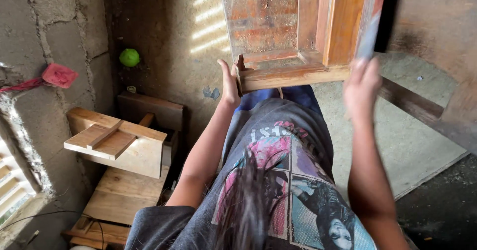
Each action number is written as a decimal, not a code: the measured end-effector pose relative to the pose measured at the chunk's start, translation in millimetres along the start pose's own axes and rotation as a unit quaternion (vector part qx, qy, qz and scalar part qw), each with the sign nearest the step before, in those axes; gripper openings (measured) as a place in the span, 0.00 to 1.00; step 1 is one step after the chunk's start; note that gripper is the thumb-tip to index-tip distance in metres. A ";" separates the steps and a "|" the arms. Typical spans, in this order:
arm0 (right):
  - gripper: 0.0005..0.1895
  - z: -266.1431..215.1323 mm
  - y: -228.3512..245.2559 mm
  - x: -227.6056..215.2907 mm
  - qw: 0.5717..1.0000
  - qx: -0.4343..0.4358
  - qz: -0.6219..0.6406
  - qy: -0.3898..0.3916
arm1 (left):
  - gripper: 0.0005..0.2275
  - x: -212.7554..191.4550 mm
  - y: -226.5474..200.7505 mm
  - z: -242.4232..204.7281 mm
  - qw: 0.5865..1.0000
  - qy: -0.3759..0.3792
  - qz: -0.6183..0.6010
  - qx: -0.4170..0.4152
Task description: Scraping old finish or residue from a wooden chair using a small hand tool
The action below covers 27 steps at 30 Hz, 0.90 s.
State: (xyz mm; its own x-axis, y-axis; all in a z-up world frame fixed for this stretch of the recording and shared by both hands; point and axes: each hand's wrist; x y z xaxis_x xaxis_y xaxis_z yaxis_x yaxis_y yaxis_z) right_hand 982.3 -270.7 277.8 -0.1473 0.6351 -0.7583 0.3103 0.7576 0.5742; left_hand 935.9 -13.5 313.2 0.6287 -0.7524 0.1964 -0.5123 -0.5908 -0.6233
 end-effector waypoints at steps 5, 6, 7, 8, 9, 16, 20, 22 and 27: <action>0.14 -64.3 -22.3 24.8 0.960 0.236 -0.117 0.093 | 0.28 3.9 18.8 13.4 0.986 -0.112 0.003 -0.126; 0.14 -66.4 -26.5 29.2 0.960 0.239 -0.114 0.091 | 0.28 -18.2 50.0 31.3 0.986 -0.110 0.007 -0.126; 0.13 -68.1 -31.0 33.8 0.960 0.243 -0.114 0.077 | 0.26 -40.3 81.0 49.8 0.989 -0.090 -0.017 -0.115; 0.14 -71.7 -35.7 38.5 0.960 0.249 -0.114 0.063 | 0.27 -63.7 112.2 67.3 0.991 -0.071 -0.039 -0.105; 0.14 -73.8 -37.6 47.8 0.959 0.254 -0.111 0.063 | 0.27 -65.4 114.4 68.7 0.991 -0.070 -0.034 -0.107; 0.11 -104.2 18.8 88.4 0.982 0.148 -0.074 0.096 | 0.25 -62.5 117.1 63.9 0.996 -0.049 -0.049 -0.059; 0.12 -113.7 49.5 107.8 0.957 0.075 -0.146 0.239 | 0.25 -69.6 131.8 73.8 0.993 -0.057 -0.093 -0.048; 0.13 -110.4 46.2 109.4 0.955 0.050 -0.146 0.254 | 0.25 -66.0 125.0 67.6 0.990 -0.058 -0.122 -0.042; 0.13 -78.9 67.8 86.7 0.949 -0.003 -0.155 0.275 | 0.22 -71.1 142.7 66.8 0.950 -0.123 -0.285 -0.021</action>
State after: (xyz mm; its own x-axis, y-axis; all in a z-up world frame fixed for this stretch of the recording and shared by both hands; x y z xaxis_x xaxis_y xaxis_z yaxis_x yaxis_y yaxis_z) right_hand 916.5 -152.4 275.3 -0.6986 0.3634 -0.6164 0.1666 0.9204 0.3538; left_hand 857.2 -24.8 159.7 0.9263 -0.2193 0.3063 -0.0674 -0.8964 -0.4380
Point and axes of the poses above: each hand's wrist, its own z-axis towards the middle knuckle, its own x-axis out of the palm, y = z × x, and after that the axes turned 13 degrees about x, right-handed
